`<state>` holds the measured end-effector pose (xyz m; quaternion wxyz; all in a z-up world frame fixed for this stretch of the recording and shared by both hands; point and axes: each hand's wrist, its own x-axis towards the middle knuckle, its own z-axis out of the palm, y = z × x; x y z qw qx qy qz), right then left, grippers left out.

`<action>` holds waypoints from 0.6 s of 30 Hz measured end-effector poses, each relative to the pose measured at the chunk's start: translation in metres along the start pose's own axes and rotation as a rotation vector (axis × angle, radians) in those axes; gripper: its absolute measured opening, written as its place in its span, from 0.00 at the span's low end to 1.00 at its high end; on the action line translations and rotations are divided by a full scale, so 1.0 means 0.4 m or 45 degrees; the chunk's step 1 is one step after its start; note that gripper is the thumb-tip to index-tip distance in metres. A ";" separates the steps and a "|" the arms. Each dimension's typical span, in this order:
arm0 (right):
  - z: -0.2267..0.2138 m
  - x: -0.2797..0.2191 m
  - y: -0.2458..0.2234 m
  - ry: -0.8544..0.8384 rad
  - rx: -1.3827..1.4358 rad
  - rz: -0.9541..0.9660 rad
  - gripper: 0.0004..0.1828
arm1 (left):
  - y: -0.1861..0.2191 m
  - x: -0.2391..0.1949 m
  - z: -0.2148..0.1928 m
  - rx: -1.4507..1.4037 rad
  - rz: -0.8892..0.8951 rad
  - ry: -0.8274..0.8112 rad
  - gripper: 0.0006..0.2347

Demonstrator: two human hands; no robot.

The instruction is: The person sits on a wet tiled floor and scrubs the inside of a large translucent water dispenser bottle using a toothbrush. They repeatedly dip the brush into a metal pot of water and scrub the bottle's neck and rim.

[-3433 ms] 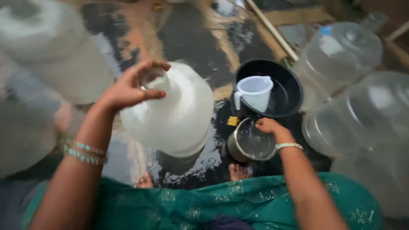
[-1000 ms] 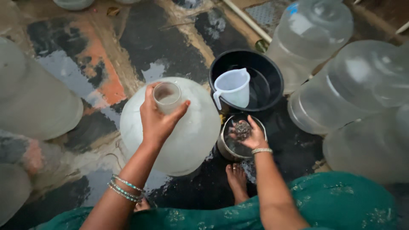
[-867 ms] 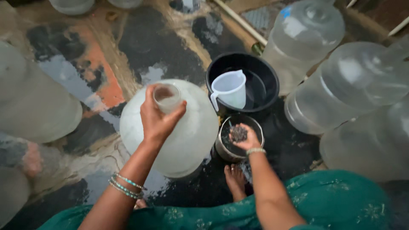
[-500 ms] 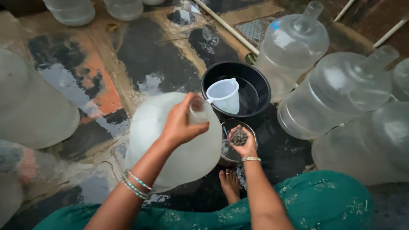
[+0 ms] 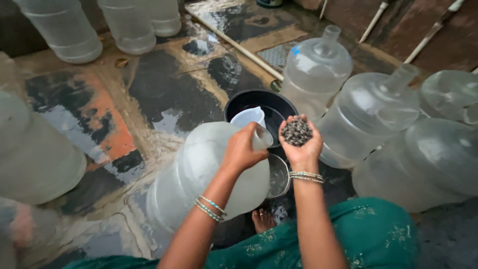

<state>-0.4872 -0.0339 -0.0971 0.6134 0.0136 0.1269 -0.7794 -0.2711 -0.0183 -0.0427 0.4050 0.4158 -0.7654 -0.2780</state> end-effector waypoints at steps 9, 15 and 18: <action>0.049 -0.010 0.073 -0.018 -0.422 -0.358 0.14 | 0.028 0.009 0.081 0.081 -0.015 0.012 0.20; 0.060 -0.031 0.074 0.081 -0.558 -0.471 0.14 | 0.054 0.011 0.102 0.136 -0.070 -0.009 0.18; 0.082 -0.036 0.074 0.010 -0.600 -0.470 0.16 | 0.061 0.019 0.103 0.138 -0.059 0.010 0.18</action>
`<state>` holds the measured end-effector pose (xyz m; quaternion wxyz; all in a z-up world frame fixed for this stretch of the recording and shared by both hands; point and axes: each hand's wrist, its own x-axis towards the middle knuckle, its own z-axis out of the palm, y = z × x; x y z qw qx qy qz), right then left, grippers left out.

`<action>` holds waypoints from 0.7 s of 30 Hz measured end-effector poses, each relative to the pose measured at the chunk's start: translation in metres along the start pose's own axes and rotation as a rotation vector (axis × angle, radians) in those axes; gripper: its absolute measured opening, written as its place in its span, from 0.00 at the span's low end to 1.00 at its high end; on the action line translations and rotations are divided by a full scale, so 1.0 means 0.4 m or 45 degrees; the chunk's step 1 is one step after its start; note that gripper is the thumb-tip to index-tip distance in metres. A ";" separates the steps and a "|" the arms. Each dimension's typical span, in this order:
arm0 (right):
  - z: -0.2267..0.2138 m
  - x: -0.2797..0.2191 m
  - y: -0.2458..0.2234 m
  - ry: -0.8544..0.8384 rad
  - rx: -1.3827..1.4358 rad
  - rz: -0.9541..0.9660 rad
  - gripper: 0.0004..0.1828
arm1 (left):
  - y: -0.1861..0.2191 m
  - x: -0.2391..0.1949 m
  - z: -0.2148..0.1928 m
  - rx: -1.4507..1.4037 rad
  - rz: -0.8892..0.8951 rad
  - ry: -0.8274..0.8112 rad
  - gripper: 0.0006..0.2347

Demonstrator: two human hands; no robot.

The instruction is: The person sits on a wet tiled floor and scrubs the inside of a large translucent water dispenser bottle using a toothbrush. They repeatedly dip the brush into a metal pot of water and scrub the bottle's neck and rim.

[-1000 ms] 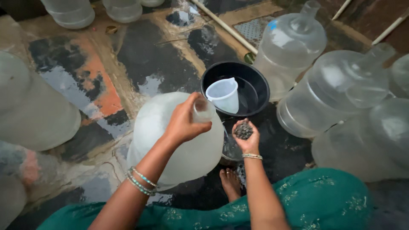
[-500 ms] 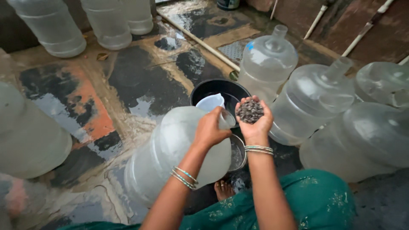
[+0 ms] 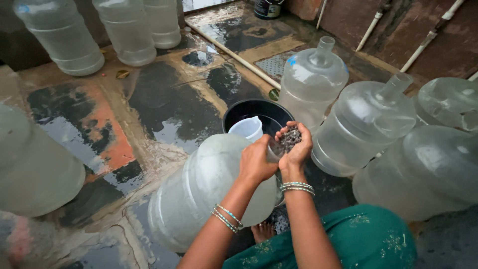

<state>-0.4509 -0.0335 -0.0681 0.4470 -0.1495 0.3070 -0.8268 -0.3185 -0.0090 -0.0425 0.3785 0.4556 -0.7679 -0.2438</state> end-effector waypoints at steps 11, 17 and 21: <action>0.027 -0.027 0.003 -0.312 -0.103 -0.084 0.27 | -0.016 0.007 -0.009 -0.036 -0.019 0.049 0.24; 0.009 -0.047 0.005 -0.521 -0.341 -0.139 0.32 | -0.018 0.000 -0.007 -0.074 0.048 0.107 0.29; 0.006 -0.037 0.014 -0.458 -0.258 -0.125 0.31 | -0.012 -0.005 -0.022 -0.096 0.048 0.131 0.28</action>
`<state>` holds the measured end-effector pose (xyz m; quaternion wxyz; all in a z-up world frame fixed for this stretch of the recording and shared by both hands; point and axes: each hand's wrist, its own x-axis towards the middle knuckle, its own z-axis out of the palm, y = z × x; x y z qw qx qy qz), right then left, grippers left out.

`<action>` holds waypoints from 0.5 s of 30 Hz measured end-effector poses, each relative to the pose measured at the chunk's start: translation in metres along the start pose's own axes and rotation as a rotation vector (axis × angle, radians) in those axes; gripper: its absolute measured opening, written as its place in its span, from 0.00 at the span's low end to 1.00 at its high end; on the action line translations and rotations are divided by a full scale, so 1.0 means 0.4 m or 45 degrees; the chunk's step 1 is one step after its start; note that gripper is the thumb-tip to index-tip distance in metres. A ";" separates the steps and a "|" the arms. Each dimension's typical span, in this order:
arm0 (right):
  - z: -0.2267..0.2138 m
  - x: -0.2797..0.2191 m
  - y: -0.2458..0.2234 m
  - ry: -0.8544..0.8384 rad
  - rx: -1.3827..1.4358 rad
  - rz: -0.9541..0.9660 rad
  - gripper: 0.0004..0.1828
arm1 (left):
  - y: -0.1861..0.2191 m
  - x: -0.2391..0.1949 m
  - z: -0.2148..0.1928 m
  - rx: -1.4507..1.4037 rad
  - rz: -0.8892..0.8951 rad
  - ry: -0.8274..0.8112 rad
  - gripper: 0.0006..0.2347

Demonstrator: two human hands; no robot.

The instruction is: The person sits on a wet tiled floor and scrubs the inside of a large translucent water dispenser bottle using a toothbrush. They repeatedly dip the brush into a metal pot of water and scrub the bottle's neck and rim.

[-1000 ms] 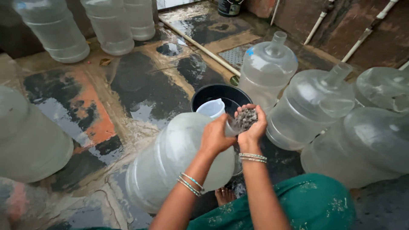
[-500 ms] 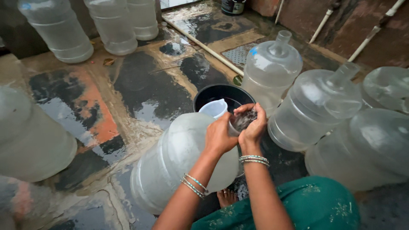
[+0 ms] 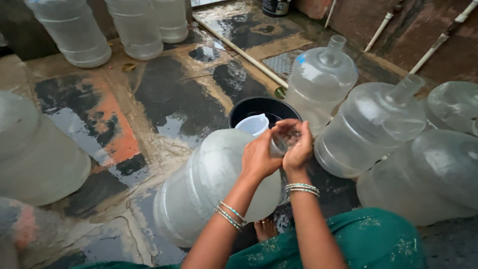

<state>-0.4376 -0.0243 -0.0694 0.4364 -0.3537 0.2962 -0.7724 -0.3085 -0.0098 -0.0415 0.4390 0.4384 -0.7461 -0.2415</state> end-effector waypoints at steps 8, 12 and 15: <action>-0.068 0.107 -0.034 0.336 0.975 0.633 0.17 | -0.049 -0.005 -0.059 0.003 -0.019 -0.072 0.22; -0.191 0.109 0.005 0.363 0.573 0.321 0.19 | -0.120 0.006 -0.177 -0.065 -0.051 -0.056 0.20; -0.287 0.048 0.178 0.373 -0.245 -0.188 0.22 | -0.167 0.000 -0.281 -0.083 0.019 0.021 0.22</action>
